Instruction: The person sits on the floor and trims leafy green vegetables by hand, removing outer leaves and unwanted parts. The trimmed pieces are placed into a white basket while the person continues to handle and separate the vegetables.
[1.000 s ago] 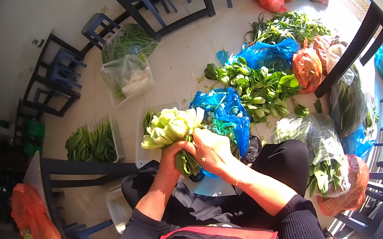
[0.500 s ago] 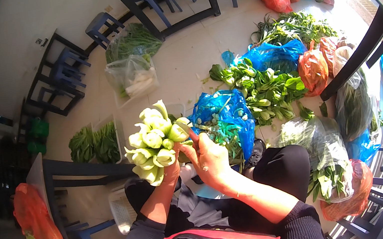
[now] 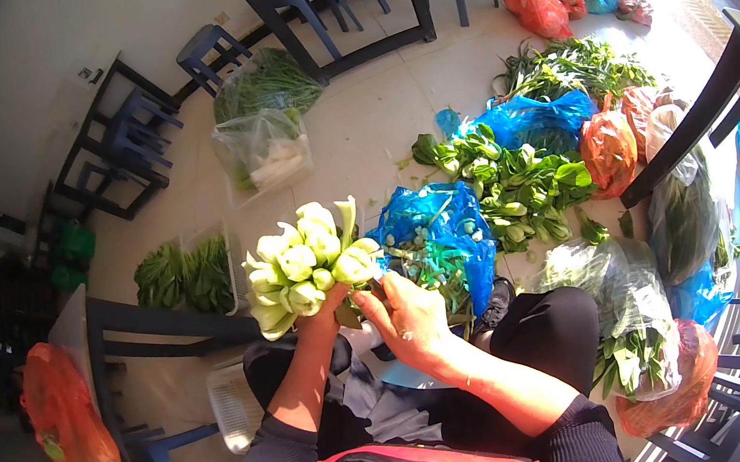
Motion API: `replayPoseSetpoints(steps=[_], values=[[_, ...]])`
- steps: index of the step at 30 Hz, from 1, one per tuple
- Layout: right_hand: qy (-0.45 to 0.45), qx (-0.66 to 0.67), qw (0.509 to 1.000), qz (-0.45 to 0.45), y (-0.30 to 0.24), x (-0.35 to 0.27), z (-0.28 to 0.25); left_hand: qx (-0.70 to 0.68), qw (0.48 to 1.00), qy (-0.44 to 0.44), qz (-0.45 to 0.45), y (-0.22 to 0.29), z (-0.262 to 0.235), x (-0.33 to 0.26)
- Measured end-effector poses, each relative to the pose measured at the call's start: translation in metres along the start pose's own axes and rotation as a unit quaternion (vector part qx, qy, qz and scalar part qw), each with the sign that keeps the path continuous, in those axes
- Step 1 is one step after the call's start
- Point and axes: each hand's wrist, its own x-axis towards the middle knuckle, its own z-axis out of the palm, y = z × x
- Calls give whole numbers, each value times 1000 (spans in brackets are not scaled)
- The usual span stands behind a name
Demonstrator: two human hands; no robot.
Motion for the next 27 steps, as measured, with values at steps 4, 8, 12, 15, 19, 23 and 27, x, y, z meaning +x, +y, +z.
replayPoseSetpoints(steps=[4,8,12,15,19,23,27], values=[[-32,-4,998,-49,15,-2,-16,-109,994,-19,-24,12,-5,1],[14,-131,980,-152,21,6,-26,-125,992,-26,-19,9,-6,1],[19,-164,967,-192,29,19,-37,-148,989,0,-17,10,-10,0],[77,-149,967,-192,26,28,-54,-163,985,26,-43,17,-27,-9],[68,209,961,166,34,35,-48,-78,996,-25,-42,8,-38,-11],[-53,170,976,126,25,31,-42,-66,995,-77,-20,-2,-17,-10],[-102,63,991,53,26,27,-49,-119,983,-124,-58,0,-13,-8]])
